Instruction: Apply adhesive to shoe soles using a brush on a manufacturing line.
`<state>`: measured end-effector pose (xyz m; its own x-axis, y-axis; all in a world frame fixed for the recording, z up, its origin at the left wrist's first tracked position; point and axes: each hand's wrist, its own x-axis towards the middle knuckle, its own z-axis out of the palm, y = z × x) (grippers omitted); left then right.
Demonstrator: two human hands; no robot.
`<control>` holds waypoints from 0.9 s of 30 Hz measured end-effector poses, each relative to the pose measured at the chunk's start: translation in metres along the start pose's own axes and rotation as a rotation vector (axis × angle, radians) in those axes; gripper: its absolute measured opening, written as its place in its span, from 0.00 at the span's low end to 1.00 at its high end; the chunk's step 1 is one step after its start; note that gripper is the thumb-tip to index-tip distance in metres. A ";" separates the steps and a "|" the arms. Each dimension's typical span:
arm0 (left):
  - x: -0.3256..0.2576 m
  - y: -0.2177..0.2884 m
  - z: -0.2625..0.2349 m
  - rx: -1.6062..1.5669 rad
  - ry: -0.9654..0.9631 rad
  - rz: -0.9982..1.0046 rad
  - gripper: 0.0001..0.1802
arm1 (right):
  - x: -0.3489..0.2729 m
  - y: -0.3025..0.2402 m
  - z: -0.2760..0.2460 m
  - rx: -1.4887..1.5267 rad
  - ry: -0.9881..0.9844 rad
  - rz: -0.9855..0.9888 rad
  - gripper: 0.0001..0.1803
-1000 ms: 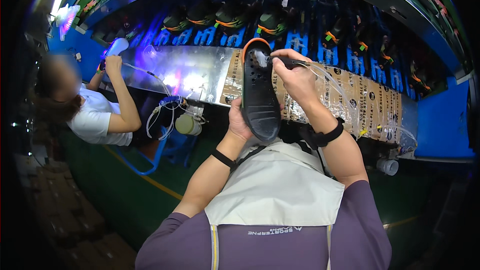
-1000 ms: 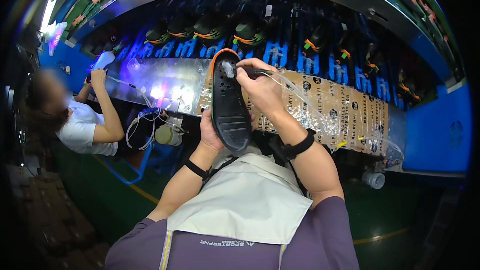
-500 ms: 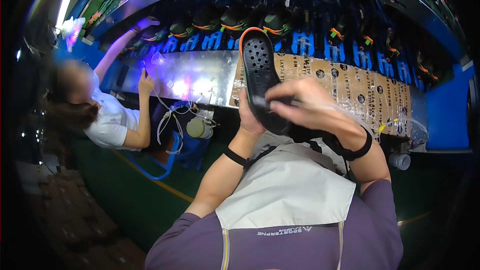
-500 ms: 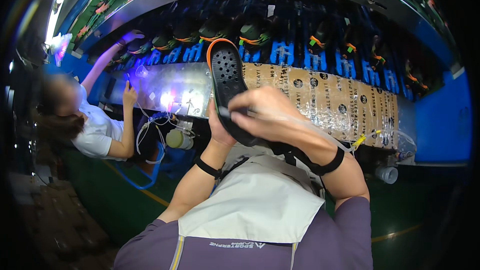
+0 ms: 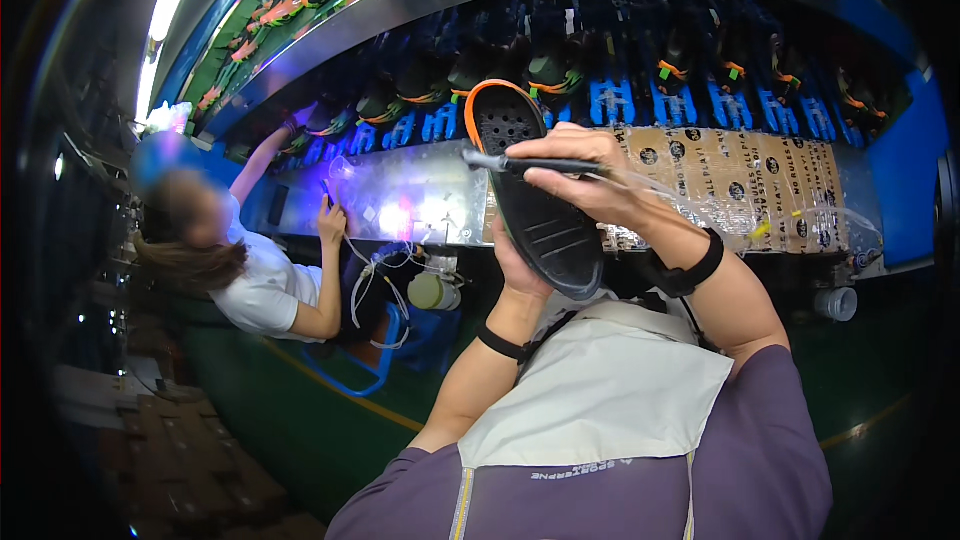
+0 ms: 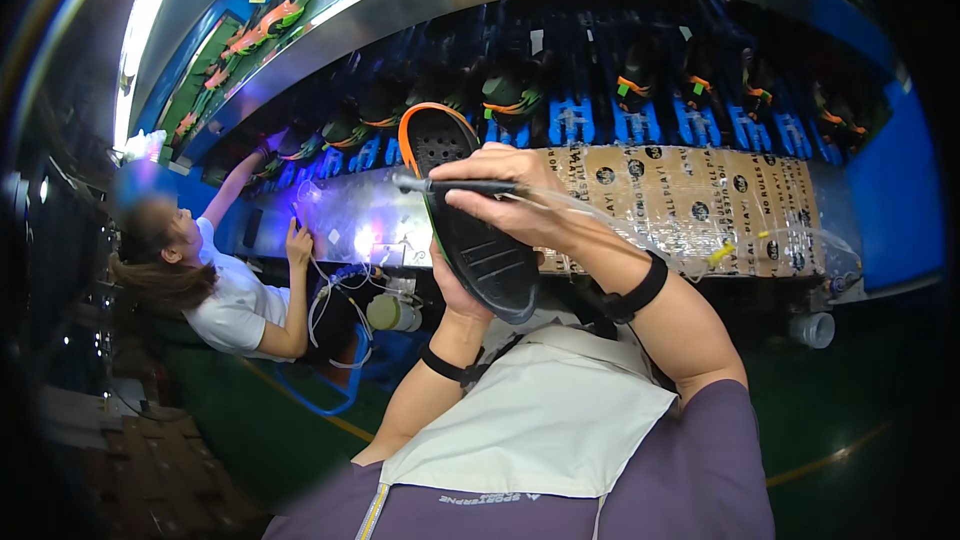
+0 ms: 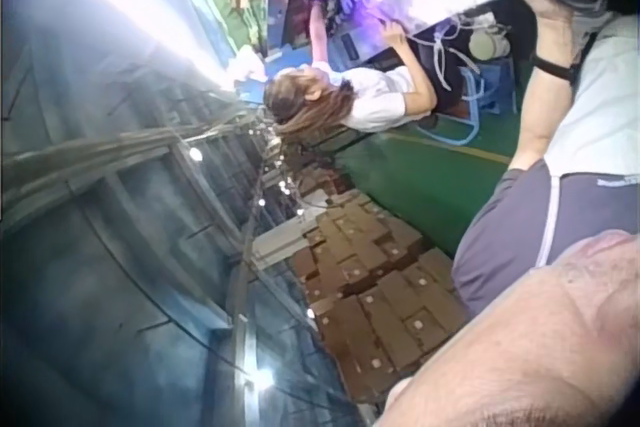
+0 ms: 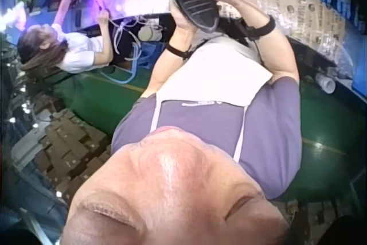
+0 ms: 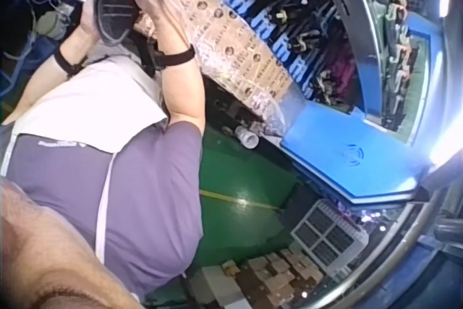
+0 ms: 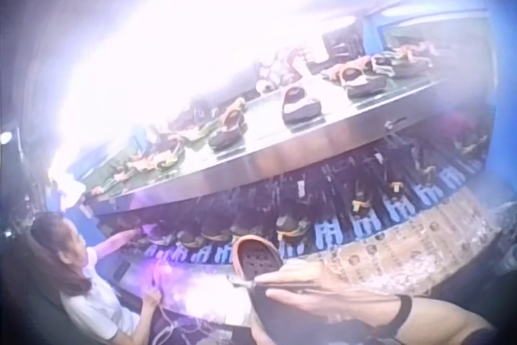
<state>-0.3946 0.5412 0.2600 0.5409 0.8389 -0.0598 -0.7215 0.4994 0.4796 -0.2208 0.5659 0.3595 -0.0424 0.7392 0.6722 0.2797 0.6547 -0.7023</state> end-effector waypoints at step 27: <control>0.014 0.004 -0.006 -0.050 -0.241 0.138 0.44 | -0.005 -0.024 -0.002 0.006 -0.449 -0.149 0.17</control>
<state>-0.3922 0.5560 0.2561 0.5192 0.8271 0.2153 -0.8124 0.3994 0.4249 -0.2255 0.5466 0.3737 -0.4925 0.6315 0.5988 0.2332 0.7587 -0.6083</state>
